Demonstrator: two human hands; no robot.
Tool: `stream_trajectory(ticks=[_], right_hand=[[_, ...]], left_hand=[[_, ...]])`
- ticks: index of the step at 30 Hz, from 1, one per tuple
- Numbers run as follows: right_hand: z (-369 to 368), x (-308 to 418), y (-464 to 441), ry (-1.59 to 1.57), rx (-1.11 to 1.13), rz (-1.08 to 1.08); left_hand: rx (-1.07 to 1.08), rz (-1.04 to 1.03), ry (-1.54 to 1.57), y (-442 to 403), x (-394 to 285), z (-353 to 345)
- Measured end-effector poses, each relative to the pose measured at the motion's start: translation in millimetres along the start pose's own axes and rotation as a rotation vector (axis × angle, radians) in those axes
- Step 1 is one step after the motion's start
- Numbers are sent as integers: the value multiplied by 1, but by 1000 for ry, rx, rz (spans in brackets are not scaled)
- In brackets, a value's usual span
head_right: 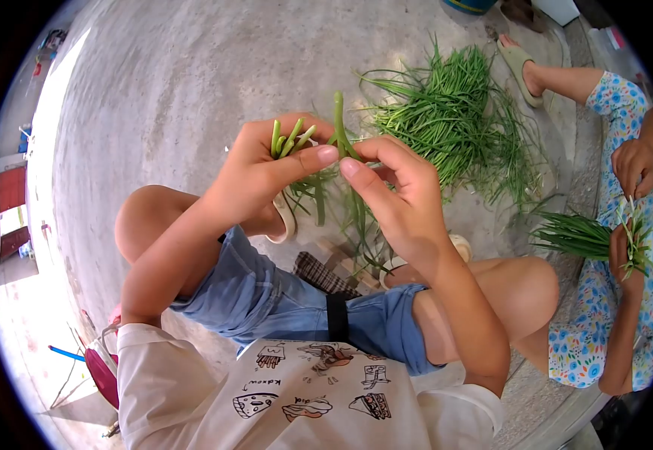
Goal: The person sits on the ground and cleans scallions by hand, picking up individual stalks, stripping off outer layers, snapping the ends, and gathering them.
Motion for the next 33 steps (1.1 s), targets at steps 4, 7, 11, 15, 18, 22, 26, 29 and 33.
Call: stream_trajectory(ticks=[4,7,11,15,18,22,26,29,33], right_hand=[[2,10,0,305,12,225],[-1,9,1,240,-35,91],[0,2,0,131,-112,-19],[2,4,-2,154,-94,-17],[1,2,-2,61,-58,-6],[-3,-2,-1,85,-66,-18],[-10,-3,2,333,-46,142],[-20,8,8,824,-36,557],[-21,6,10,984,1,751]], left_hand=[[-48,-49,22,-2,6,0],[-11,-9,-79,-3,9,-1],[-37,-81,-12,-3,8,-5],[-30,40,90,0,2,-2],[-46,34,72,0,5,0],[-54,12,58,2,4,0],[-88,-14,-41,1,10,-2],[-120,-140,-125,1,10,-1],[-129,-167,-325,5,7,0]])
Point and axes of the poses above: each hand's wrist, its own y-axis away from the middle knuckle, its own z-axis out of the back of the hand, x = y × z, the point moved 4 cm from there along -y, towards the middle knuckle, and after that the axes turned 7 degrees about -y, right-handed, at the moved point
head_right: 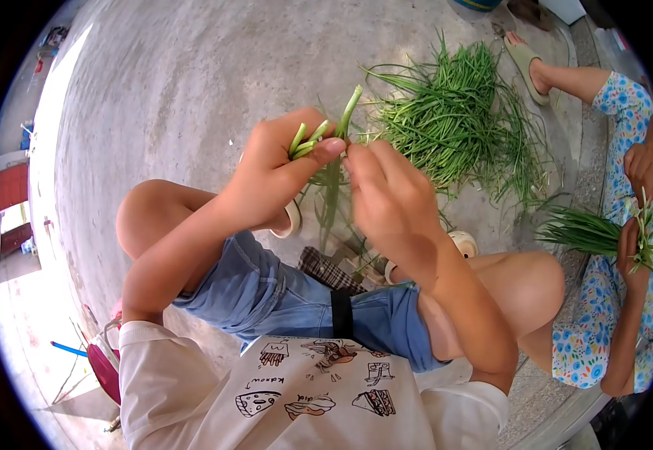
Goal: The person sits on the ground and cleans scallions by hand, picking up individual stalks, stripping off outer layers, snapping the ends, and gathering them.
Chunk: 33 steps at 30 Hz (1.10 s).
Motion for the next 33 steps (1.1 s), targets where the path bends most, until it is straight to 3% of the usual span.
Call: stream_trajectory(ticks=[2,3,4,6,8,10,12,14,15,16,18,20,24,29,33], right_hand=[[17,-22,-13,210,81,76],[47,-68,-30,256,-218,-54],[92,-116,-45,278,-387,-548],[107,-114,-56,158,-545,-271],[63,-90,-52,109,-232,-381],[27,-81,-44,-26,-58,-323],[10,-76,-41,-83,-19,-342],[-9,-78,-33,-278,286,-640],[-13,-82,-26,-282,290,-639],[-18,-75,-22,-134,360,-333],[-19,-63,-17,13,420,-21],[-19,-34,-22,-972,666,-359],[-32,-29,-20,-1204,581,-737],[-32,-31,-24,-1301,509,-689],[-34,-35,-22,-1178,398,-766]], left_hand=[[-10,-67,-65,1,-3,0],[44,50,-118,1,-2,-2],[103,177,-167,7,0,-4],[91,82,-139,11,12,-13],[87,-1,-120,8,16,-9],[102,192,-24,5,27,-6],[96,243,127,4,22,-4],[105,321,291,3,15,0],[102,325,291,2,14,2],[102,309,316,0,13,3],[99,291,341,-2,13,4],[37,272,430,-3,13,4],[-41,295,556,-4,15,5],[-69,244,461,-9,11,14],[-74,287,485,-12,17,10]])
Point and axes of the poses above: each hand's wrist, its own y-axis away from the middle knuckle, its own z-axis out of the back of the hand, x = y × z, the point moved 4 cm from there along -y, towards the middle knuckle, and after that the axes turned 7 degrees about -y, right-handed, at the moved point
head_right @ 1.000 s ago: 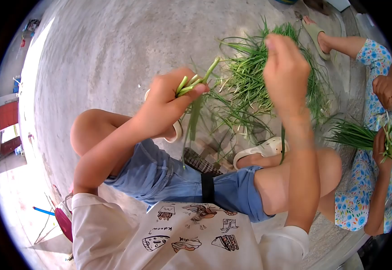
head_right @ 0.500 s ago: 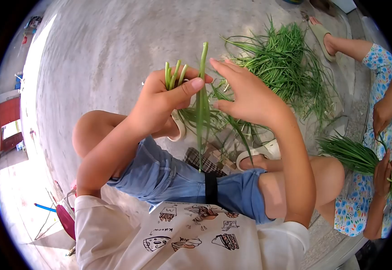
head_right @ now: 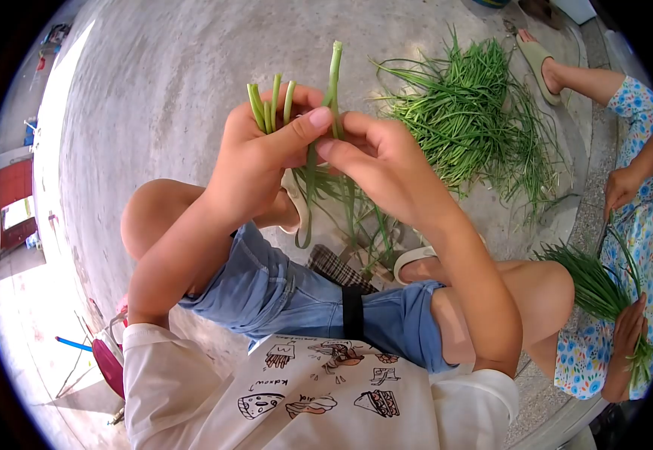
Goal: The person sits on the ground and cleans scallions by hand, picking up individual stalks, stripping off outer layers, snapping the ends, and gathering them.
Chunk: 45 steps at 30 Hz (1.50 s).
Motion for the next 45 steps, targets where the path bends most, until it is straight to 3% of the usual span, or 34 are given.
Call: stream_trajectory(ticks=[1,9,12,14,15,17,18,19,21,22,25,27,28,29,31,32,34,39,41,45], right_hand=[[1,1,0,27,-84,31],[6,8,2,-33,-115,-102],[3,8,2,-23,-189,-64],[1,4,0,25,-241,-19],[0,2,-1,91,-260,70],[6,-5,4,157,-277,159],[16,-10,18,286,-277,105],[24,-15,28,417,-275,55],[36,-21,44,379,-296,-14],[40,-24,48,325,-346,-89],[22,-12,45,120,-306,-47],[27,-17,54,158,-277,-50],[28,-19,59,198,-238,-56],[27,-17,63,200,-244,-60],[24,-5,67,208,-246,22],[24,-3,67,210,-249,27],[25,4,70,161,-262,92],[29,5,74,131,-262,79],[25,5,74,107,-249,86],[12,-2,66,94,-222,131]], left_hand=[[-10,-6,16,-3,2,1],[-11,-4,11,-5,0,2],[-20,-79,-157,-8,3,0],[-107,-516,-533,-6,-4,-3],[-107,-519,-534,-8,-5,-1],[-258,-746,-941,-8,-16,8],[-569,-772,-1025,-19,-24,32],[-772,-547,-899,-36,-42,77],[-957,-577,-385,-38,-70,135],[-962,-581,-384,-36,-65,133],[-583,-368,-664,-32,-37,76],[-249,-356,-762,-27,-28,30],[-139,-505,-739,-27,-25,12],[-43,-251,-737,-24,-13,4],[156,-243,-685,-22,-2,-9],[157,-249,-687,-21,-2,-12],[402,-218,-572,-13,-3,-27],[344,-102,-444,-1,-11,-38],[209,-28,-158,1,-10,-36],[269,33,14,8,-9,-46]])
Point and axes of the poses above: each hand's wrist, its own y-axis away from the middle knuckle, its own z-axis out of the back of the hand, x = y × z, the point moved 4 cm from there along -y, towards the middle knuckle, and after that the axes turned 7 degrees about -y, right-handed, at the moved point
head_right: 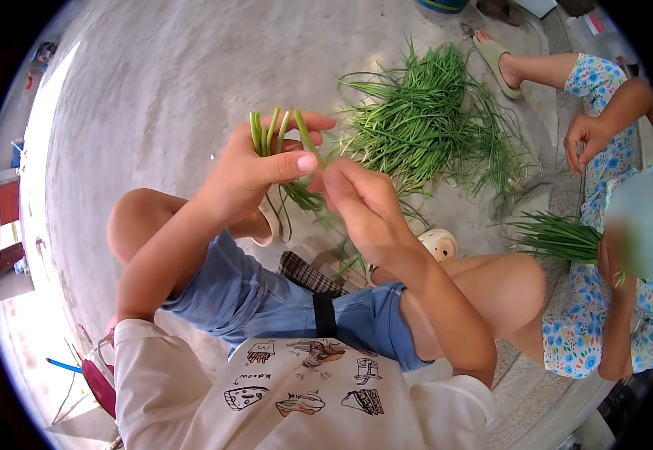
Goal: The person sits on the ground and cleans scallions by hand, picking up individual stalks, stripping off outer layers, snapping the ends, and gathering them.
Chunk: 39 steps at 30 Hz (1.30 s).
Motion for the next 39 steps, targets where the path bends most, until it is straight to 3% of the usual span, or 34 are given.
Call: stream_trajectory(ticks=[2,4,6,8,10,14,17,19,21,24,26,30,32,37,39], right_hand=[[-12,9,-4,237,-21,240],[-19,5,-5,362,-74,259],[-22,10,-8,474,-136,329],[-14,13,-13,530,-149,374],[6,19,-22,854,-216,511],[132,-21,-45,795,-513,161],[209,-82,-39,911,-750,-100],[231,-137,-27,478,-836,-391],[249,-200,-11,64,-868,-491],[255,-270,-15,22,-884,-439],[254,-298,-14,76,-1072,-325],[245,-307,-48,125,-1162,-311],[256,-315,-52,379,-1328,-409],[232,-300,-55,395,-1494,-384],[220,-266,-59,762,-1379,-518]], left_hand=[[90,24,39,3,2,-7],[5,74,78,2,9,-6],[-127,0,29,-1,14,3],[-158,-97,274,-4,2,7],[-231,-157,224,-8,-9,18],[-366,-334,236,-2,-29,36],[-276,-321,296,6,-29,45],[-249,-234,274,11,-34,47],[-291,-237,312,15,-41,58],[-366,-253,408,19,-61,75],[-390,-149,575,20,-68,83],[-481,-87,570,21,-66,96],[-566,-46,544,18,-67,101],[-711,15,466,3,-48,113],[-521,-200,383,-2,-38,117]])
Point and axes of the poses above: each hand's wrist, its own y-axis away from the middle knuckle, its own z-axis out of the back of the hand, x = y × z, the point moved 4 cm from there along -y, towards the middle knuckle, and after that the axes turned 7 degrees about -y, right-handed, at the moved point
